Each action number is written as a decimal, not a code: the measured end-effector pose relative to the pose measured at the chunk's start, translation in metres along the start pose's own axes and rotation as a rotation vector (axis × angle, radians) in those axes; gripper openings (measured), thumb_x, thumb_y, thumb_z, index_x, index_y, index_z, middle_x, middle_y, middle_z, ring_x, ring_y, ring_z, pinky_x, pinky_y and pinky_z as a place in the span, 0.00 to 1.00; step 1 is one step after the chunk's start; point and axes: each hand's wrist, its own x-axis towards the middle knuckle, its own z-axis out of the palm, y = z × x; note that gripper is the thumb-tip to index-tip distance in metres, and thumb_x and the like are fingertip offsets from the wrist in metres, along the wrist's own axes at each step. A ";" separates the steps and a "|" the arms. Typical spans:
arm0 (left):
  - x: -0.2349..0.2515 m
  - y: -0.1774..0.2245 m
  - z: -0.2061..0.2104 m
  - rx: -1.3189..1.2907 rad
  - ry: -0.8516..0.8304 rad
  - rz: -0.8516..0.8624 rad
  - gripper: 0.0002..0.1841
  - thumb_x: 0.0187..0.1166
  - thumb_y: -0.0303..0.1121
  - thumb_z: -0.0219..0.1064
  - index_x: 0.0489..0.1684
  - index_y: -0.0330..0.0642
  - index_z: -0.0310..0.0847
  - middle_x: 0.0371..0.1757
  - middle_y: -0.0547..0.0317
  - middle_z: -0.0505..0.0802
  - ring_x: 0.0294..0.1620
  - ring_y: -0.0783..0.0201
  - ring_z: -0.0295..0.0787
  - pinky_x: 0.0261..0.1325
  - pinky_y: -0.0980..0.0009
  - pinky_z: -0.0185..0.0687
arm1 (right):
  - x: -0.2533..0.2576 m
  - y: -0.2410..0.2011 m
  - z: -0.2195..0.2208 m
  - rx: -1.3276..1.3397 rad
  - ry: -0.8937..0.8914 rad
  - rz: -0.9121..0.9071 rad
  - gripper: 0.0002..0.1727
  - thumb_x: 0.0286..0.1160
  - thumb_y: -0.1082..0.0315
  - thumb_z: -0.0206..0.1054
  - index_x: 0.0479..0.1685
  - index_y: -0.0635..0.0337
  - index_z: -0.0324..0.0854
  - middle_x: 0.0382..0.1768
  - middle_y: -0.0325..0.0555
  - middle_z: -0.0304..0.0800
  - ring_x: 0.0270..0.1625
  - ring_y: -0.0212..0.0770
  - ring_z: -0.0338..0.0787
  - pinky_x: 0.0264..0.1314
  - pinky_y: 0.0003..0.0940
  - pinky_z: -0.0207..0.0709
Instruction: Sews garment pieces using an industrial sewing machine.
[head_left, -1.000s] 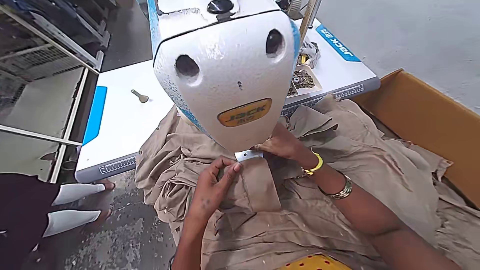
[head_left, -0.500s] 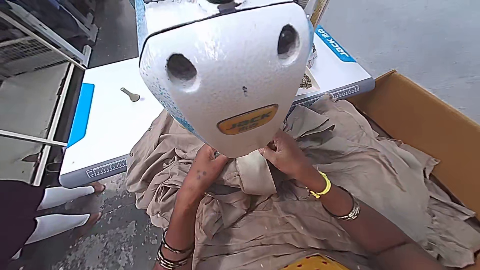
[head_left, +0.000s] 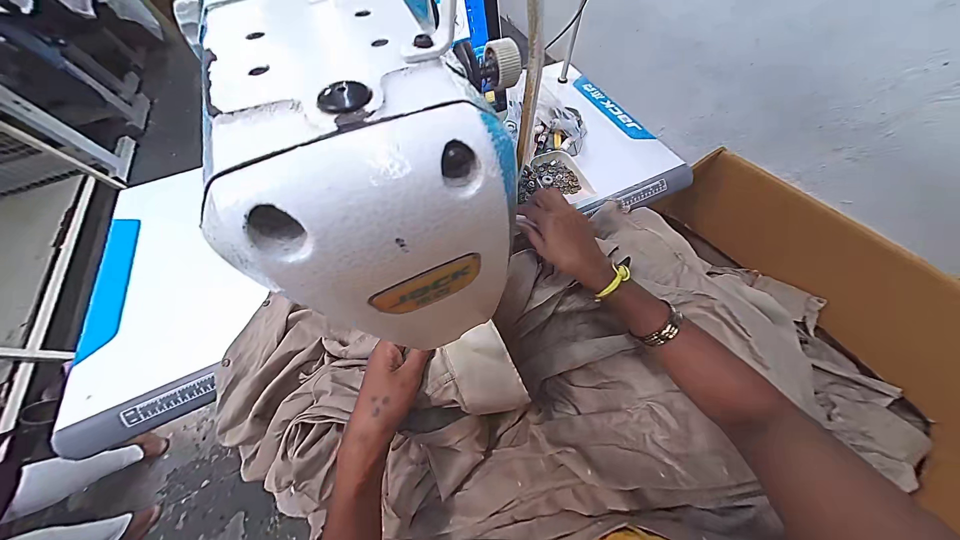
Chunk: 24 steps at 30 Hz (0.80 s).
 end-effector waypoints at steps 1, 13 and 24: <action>-0.001 -0.001 0.002 -0.006 0.008 -0.002 0.11 0.85 0.33 0.59 0.53 0.37 0.82 0.39 0.69 0.89 0.38 0.85 0.83 0.45 0.85 0.79 | 0.005 0.002 0.005 -0.034 -0.045 -0.028 0.15 0.80 0.61 0.69 0.52 0.64 0.90 0.52 0.62 0.87 0.60 0.64 0.86 0.57 0.58 0.81; -0.004 -0.009 0.007 -0.142 0.026 -0.006 0.08 0.86 0.29 0.55 0.48 0.39 0.81 0.30 0.74 0.86 0.29 0.84 0.81 0.37 0.85 0.79 | 0.005 0.013 0.022 -0.063 -0.027 -0.103 0.12 0.80 0.73 0.66 0.57 0.65 0.87 0.52 0.62 0.86 0.56 0.64 0.86 0.56 0.55 0.81; -0.024 -0.013 0.017 0.343 0.169 0.356 0.17 0.83 0.42 0.62 0.36 0.34 0.85 0.20 0.60 0.85 0.19 0.71 0.80 0.25 0.71 0.78 | -0.006 -0.024 -0.015 0.333 0.191 -0.177 0.07 0.74 0.70 0.69 0.35 0.66 0.88 0.33 0.51 0.91 0.37 0.42 0.90 0.44 0.35 0.82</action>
